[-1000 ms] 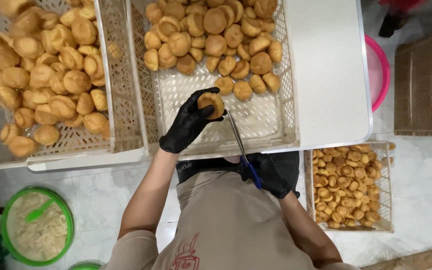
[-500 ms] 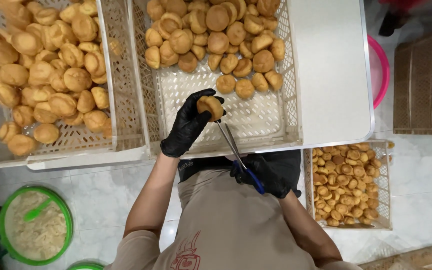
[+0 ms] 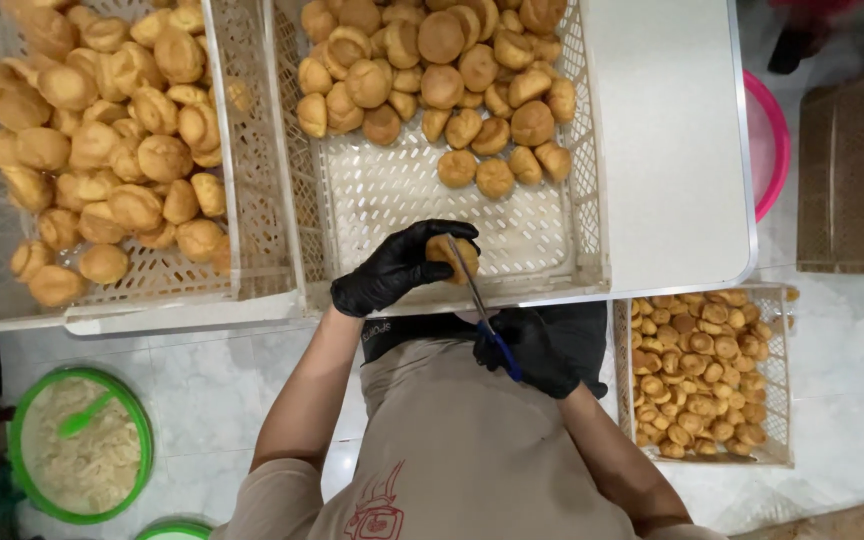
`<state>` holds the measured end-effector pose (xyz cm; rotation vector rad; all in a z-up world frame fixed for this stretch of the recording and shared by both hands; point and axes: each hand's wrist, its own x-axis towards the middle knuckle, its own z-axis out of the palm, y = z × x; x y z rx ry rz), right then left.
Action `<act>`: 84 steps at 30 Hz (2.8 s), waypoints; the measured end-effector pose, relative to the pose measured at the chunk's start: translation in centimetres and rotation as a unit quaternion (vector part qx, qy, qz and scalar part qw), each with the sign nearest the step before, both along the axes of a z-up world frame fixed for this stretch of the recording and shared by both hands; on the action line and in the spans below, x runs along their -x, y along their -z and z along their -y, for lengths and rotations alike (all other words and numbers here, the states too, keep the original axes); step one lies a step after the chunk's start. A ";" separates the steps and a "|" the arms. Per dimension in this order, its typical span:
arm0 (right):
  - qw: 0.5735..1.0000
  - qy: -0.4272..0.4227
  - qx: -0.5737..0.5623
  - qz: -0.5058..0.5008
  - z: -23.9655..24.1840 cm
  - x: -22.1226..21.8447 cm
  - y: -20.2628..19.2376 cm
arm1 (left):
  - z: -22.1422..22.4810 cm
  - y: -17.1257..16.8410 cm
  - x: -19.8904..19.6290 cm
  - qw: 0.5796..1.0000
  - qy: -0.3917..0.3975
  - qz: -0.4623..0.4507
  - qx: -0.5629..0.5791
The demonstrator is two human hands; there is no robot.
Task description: Slicing small round pastries with a knife in a bakery production area
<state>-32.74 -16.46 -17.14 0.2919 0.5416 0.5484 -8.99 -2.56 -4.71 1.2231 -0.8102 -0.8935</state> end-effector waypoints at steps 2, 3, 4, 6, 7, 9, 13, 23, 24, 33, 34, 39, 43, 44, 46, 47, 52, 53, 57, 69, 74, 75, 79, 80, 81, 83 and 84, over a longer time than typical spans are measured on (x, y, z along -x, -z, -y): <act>0.994 0.011 -0.103 0.036 0.4 0.5 1.1 | -0.6 -1.1 -0.7 1.000 -0.004 -0.023 -0.008; 0.994 0.006 -0.104 0.039 0.4 -0.3 0.1 | -1.1 -1.5 -2.0 1.000 -0.009 -0.019 -0.009; 0.990 -0.019 0.097 -0.101 0.4 -1.1 -0.9 | -1.7 -1.9 -3.3 0.999 -0.038 -0.018 0.012; 0.927 -0.041 0.296 -0.229 -0.1 -1.4 -1.1 | -2.5 -2.8 -5.6 0.997 -0.068 -0.014 0.034; 0.887 0.026 0.450 -0.102 -0.7 -0.5 -0.4 | -2.8 -3.2 -6.4 0.953 -0.026 -0.183 0.241; 0.806 0.094 0.584 0.029 -1.3 0.5 0.2 | -2.1 -4.6 -6.9 0.836 0.020 -0.339 0.431; 0.881 0.083 0.462 -0.062 -1.1 0.5 2.5 | 1.9 -4.8 -5.6 0.989 -0.007 -0.139 0.054; 0.952 0.103 0.235 -0.168 0.3 -0.4 -3.0 | 9.5 11.1 -10.1 0.730 0.112 0.570 -0.361; 0.952 0.104 0.235 -0.167 0.5 -0.2 -3.4 | 9.0 9.2 -9.7 0.729 0.113 0.571 -0.360; 0.965 0.116 0.227 -0.056 0.4 -0.5 -6.3 | 5.4 -0.7 -4.6 0.972 0.010 -0.233 -0.011; 0.959 0.104 0.261 -0.042 0.3 -0.6 -6.6 | 4.6 -0.8 -4.1 0.981 -0.006 -0.193 -0.017; 0.931 0.055 0.360 0.001 -0.5 -1.9 -8.5 | 1.5 0.6 -2.9 0.993 -0.066 -0.099 -0.021; 0.886 0.008 0.461 0.049 -1.1 -2.9 -10.2 | 0.6 1.0 -3.1 0.993 -0.095 -0.064 0.010; 0.868 -0.006 0.493 0.065 -1.3 -3.1 -10.7 | 0.5 1.0 -3.1 0.992 -0.103 -0.070 0.026; 0.848 -0.019 0.524 0.079 -1.4 -3.3 -11.5 | 0.4 0.3 -2.8 0.991 -0.102 -0.081 0.039; 0.827 -0.033 0.554 0.093 -1.5 -3.3 -11.9 | 0.3 -0.1 -2.7 0.989 -0.102 -0.092 0.051; 0.781 -0.061 0.604 0.149 -1.8 -3.0 -6.9 | 0.2 0.5 -2.1 0.992 -0.099 -0.068 0.035; 0.781 -0.064 0.595 0.179 -1.7 -2.4 -3.7 | 0.2 0.8 -2.0 0.993 -0.099 -0.061 0.027; 0.816 -0.044 0.559 0.145 -2.3 -1.0 -0.7 | 0.2 -0.4 -0.6 0.996 -0.061 -0.058 -0.017; 0.924 -0.003 0.376 -0.068 -2.2 -0.9 -1.8 | -0.9 -0.2 -0.3 0.998 0.035 -0.045 -0.040; 0.915 0.123 0.377 -0.079 -1.8 0.0 3.2 | -2.1 -2.6 -5.5 0.996 -0.075 0.043 0.029; 0.914 0.123 0.377 -0.078 -1.7 -0.1 2.7 | -2.5 -3.9 -7.2 0.996 -0.075 0.044 0.030; 0.846 0.135 0.515 0.033 -1.3 0.5 1.6 | -0.9 -4.4 -9.7 0.943 -0.182 -0.210 0.181; 0.807 0.138 0.569 0.081 -1.1 0.9 1.5 | 0.3 -3.3 -9.2 0.952 -0.194 -0.160 0.176; 0.805 0.140 0.570 0.080 -0.8 0.8 2.2 | 1.9 -0.3 -9.6 0.952 -0.191 -0.161 0.177; 0.863 0.185 0.433 0.182 -0.5 0.5 3.8 | 4.7 5.7 -10.3 0.996 -0.093 0.006 0.007; 0.863 0.186 0.434 0.183 -0.8 0.4 3.0 | 5.9 4.6 -8.9 0.996 -0.093 0.007 0.008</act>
